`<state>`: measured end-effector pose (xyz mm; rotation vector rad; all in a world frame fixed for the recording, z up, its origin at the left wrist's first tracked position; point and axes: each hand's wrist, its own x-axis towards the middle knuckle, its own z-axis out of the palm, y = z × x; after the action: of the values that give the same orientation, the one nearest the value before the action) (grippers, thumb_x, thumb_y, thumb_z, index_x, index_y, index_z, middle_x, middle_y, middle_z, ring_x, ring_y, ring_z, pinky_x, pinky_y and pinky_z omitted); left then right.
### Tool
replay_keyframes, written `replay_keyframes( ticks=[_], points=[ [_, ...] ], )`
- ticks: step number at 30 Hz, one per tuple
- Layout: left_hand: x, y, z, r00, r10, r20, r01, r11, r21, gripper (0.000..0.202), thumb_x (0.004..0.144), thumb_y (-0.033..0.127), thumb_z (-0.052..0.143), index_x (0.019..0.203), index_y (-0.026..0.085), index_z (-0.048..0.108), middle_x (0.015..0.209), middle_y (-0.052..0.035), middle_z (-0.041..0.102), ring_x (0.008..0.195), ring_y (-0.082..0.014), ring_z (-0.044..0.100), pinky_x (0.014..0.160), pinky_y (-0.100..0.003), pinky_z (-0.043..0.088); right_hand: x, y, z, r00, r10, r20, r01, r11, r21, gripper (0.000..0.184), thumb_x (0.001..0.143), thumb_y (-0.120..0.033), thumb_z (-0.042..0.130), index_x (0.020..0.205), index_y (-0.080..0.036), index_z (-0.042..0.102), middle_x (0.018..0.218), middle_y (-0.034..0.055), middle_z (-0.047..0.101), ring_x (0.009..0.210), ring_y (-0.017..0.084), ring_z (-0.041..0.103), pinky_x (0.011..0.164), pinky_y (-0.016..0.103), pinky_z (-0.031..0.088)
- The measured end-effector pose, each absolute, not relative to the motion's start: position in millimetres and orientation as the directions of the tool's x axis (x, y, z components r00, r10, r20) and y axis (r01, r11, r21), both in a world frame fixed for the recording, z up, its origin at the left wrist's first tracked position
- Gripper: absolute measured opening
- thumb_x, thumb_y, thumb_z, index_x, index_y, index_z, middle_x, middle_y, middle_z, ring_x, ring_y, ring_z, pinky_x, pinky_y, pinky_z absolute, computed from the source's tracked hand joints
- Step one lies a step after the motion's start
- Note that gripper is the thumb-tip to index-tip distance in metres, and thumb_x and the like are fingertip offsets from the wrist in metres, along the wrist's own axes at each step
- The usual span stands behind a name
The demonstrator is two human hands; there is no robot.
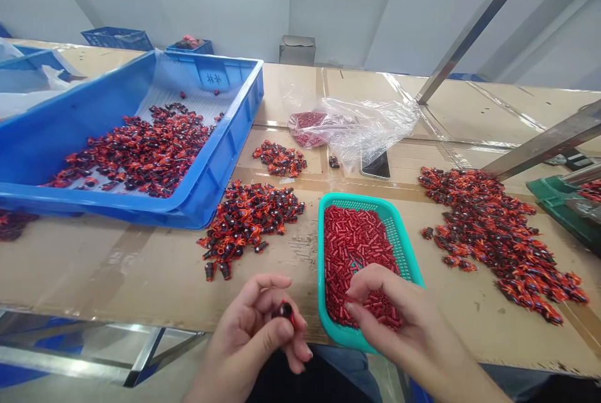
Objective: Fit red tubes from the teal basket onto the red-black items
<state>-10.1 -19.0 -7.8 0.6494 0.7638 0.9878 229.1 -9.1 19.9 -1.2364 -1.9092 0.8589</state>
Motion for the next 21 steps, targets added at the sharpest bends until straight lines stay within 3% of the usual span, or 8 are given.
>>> replay_keyframes(
  ticks=[4, 7, 9, 13, 18, 21],
  points=[
    [-9, -24, -6, 0.152, 0.956, -0.251, -0.336, 0.289, 0.896, 0.019, 0.076, 0.027, 0.096, 0.085, 0.024, 0.080, 0.091, -0.0014, 0.082, 0.082, -0.0131, 0.078, 0.074, -0.015, 0.062, 212, -15, 26, -0.326, 0.920, 0.216, 0.278, 0.312, -0.909, 0.013, 0.098, -0.012, 0.062, 0.098, -0.023, 0.070, 0.090, 0.0012, 0.074, 0.079, 0.013, 0.072, 0.069, 0.022, 0.059],
    [-12, -25, -9, 0.172, 0.978, -0.115, -0.241, 0.155, 0.958, 0.014, 0.085, 0.020, 0.088, 0.091, 0.029, 0.080, 0.107, 0.0013, 0.078, 0.084, -0.0133, 0.080, 0.077, -0.017, 0.065, 204, -16, 26, -0.348, 0.893, 0.284, 0.208, 0.369, -0.906, 0.013, 0.097, -0.011, 0.067, 0.101, -0.022, 0.071, 0.092, 0.0035, 0.076, 0.081, 0.015, 0.074, 0.071, 0.023, 0.060],
    [-14, -24, -10, 0.204, 0.978, 0.046, -0.142, -0.017, 0.990, 0.019, 0.090, 0.014, 0.081, 0.099, 0.031, 0.079, 0.105, 0.0019, 0.077, 0.089, -0.0142, 0.081, 0.081, -0.018, 0.065, 201, -17, 26, -0.354, 0.868, 0.348, 0.211, 0.436, -0.875, 0.011, 0.097, -0.013, 0.070, 0.102, -0.022, 0.069, 0.089, 0.0044, 0.077, 0.081, 0.017, 0.074, 0.071, 0.025, 0.061],
    [-13, -17, -4, 0.241, 0.900, 0.364, -0.002, -0.375, 0.927, 0.013, 0.093, 0.018, 0.080, 0.103, 0.026, 0.078, 0.092, 0.0004, 0.080, 0.088, -0.0135, 0.079, 0.084, -0.016, 0.064, 196, -18, 26, -0.374, 0.803, 0.464, 0.268, 0.573, -0.775, 0.011, 0.098, -0.013, 0.070, 0.103, -0.021, 0.064, 0.085, 0.0039, 0.076, 0.076, 0.016, 0.072, 0.068, 0.026, 0.061],
    [-9, -16, 1, 0.259, 0.853, 0.453, 0.063, -0.483, 0.873, 0.010, 0.096, 0.019, 0.076, 0.105, 0.024, 0.077, 0.091, -0.0025, 0.081, 0.080, -0.0158, 0.077, 0.072, -0.022, 0.065, 192, -21, 19, -0.376, 0.753, 0.540, 0.384, 0.657, -0.649, 0.015, 0.094, -0.006, 0.066, 0.099, -0.019, 0.061, 0.080, 0.0032, 0.072, 0.074, 0.015, 0.067, 0.067, 0.024, 0.059],
    [-3, -21, -3, 0.167, 0.860, 0.483, 0.159, -0.507, 0.847, 0.009, 0.093, 0.025, 0.079, 0.102, 0.027, 0.079, 0.087, -0.0033, 0.081, 0.079, -0.0204, 0.077, 0.069, -0.029, 0.066, 192, -23, 17, -0.374, 0.799, 0.470, 0.356, 0.592, -0.723, 0.013, 0.096, -0.009, 0.068, 0.096, -0.020, 0.061, 0.082, 0.0023, 0.072, 0.076, 0.014, 0.066, 0.068, 0.023, 0.056]
  ],
)
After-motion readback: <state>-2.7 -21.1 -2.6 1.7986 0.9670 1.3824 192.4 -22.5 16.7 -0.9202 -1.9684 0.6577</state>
